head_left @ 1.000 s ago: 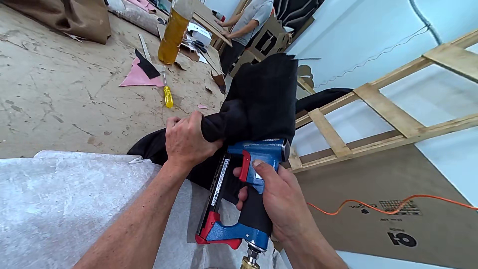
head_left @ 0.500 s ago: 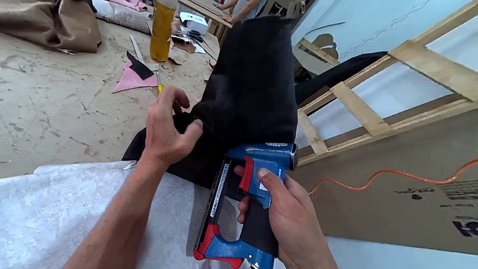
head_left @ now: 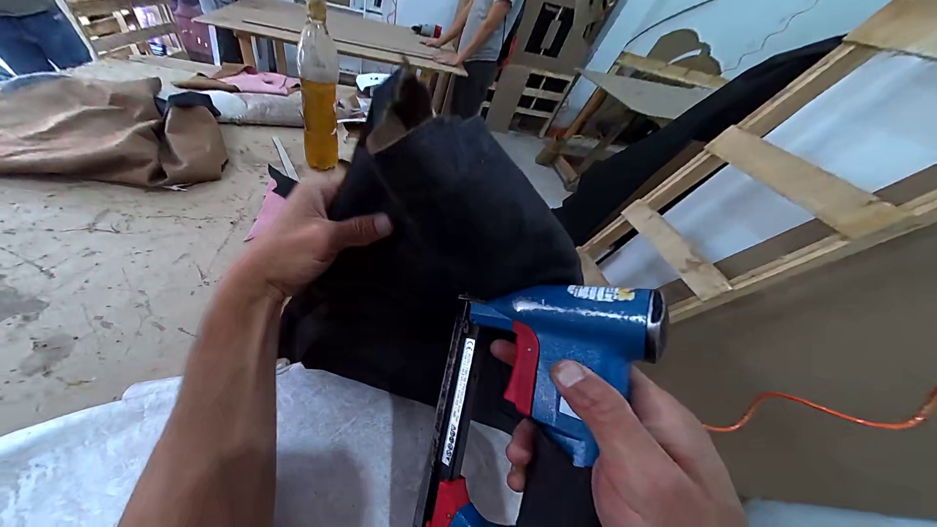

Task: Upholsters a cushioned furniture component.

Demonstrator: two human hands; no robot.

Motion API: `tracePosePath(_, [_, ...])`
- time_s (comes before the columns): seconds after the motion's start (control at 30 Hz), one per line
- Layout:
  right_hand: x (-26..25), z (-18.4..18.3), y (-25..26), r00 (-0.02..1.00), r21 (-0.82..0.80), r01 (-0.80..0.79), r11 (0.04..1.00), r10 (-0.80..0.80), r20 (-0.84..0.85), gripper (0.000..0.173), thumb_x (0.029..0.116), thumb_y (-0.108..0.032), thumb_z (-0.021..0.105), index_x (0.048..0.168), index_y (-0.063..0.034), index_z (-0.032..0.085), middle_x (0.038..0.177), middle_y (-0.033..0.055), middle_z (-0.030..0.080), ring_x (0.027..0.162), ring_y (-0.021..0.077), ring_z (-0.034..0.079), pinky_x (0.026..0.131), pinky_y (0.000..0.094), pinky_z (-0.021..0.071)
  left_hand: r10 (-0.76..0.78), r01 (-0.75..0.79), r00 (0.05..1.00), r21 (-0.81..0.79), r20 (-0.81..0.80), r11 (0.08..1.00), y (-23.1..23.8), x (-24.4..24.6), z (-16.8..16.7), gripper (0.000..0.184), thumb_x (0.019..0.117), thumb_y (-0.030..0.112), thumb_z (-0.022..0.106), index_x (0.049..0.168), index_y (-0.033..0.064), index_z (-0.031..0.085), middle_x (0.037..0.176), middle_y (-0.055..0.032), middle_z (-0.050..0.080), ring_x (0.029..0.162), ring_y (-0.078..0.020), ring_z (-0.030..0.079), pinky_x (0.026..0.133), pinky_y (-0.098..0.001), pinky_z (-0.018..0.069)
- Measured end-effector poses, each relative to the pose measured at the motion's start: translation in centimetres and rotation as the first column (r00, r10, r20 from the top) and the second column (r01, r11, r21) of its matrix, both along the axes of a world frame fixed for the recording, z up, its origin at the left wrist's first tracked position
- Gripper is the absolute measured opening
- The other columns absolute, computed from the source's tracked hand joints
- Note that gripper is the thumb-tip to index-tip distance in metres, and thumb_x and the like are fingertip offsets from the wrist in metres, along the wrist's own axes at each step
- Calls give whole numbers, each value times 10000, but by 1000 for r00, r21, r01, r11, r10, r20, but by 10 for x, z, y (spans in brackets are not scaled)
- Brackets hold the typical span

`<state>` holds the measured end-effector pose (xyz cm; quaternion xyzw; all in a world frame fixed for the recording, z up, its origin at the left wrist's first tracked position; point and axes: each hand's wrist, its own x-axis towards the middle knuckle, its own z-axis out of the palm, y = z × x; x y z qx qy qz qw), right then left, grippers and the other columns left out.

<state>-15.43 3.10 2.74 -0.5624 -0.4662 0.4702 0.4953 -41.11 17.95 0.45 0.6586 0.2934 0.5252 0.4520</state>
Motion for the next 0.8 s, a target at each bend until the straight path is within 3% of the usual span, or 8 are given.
tracePosePath(0.1, [-3, -7, 1, 1000, 0, 11, 1000, -11, -5, 251, 1090, -186, 402, 1261, -55, 532, 1050, 115, 741, 559, 242, 710, 461, 384, 640, 220, -108, 928, 347, -302, 932, -20, -1, 29, 126, 1052, 204, 537, 1052, 159, 655, 881, 139, 683, 841, 69, 655, 779, -161, 577])
tracePosePath(0.13, [-4, -9, 2, 1000, 6, 16, 1000, -16, -11, 252, 1087, -193, 411, 1258, -61, 541, 1056, 116, 742, 560, 247, 707, 461, 387, 637, 259, -101, 868, 361, -424, 927, -29, -2, 34, 179, 1017, 322, 591, 1119, 183, 642, 935, 144, 678, 898, 72, 648, 815, -180, 575])
tracePosePath(0.23, [-6, -13, 3, 999, 17, 33, 999, -33, 2, 259, 1080, -225, 428, 1243, -82, 570, 1022, 111, 742, 558, 254, 704, 460, 395, 636, 273, -247, 553, 159, -787, 956, -48, 6, 36, 762, 600, 665, 866, 1220, 306, 608, 976, 130, 713, 927, -26, 693, 801, -394, 623])
tracePosePath(0.3, [-6, -13, 4, 999, 20, 31, 999, -32, 32, 263, 1085, -238, 419, 1242, -96, 574, 1028, 97, 745, 559, 252, 707, 459, 391, 637, 265, -304, 380, 150, -886, 941, -49, 18, 35, 511, 684, 547, 898, 1016, 220, 688, 801, 3, 682, 764, -201, 679, 651, -544, 553])
tracePosePath(0.37, [-5, -13, 3, 999, 36, 20, 999, -21, 39, 263, 1094, -227, 407, 1248, -87, 568, 1041, 98, 746, 559, 250, 711, 457, 391, 640, 436, -205, 357, 386, -826, 899, -47, 19, 32, 240, 817, 388, 802, 835, 188, 671, 685, -16, 623, 667, -236, 648, 553, -534, 494])
tracePosePath(0.47, [-2, -12, 0, 1000, 21, 20, 1000, -20, 24, 270, 1100, -217, 387, 1261, -79, 554, 1065, 107, 744, 562, 245, 712, 457, 394, 639, 692, -115, 465, 737, -553, 666, -38, 27, 22, 100, 774, 240, 666, 795, 146, 641, 673, -59, 608, 682, -294, 638, 589, -533, 426])
tracePosePath(0.67, [-2, -13, -2, 999, -120, -1, 993, -5, -54, 292, 1108, -195, 331, 1280, -86, 541, 1115, 120, 728, 564, 237, 706, 459, 382, 631, 843, -181, 494, 923, -213, 339, -29, 37, 4, 117, 847, 195, 646, 808, 90, 683, 714, -70, 670, 737, -260, 638, 841, -477, 392])
tracePosePath(0.8, [-10, -22, 3, 994, -114, 17, 993, -29, -104, 290, 1111, -206, 340, 1250, -72, 557, 1095, 134, 733, 552, 243, 704, 448, 389, 627, 866, -181, 478, 948, -147, 260, -29, 38, 2, 135, 891, 180, 633, 829, 80, 698, 722, -73, 672, 767, -268, 647, 904, -471, 388])
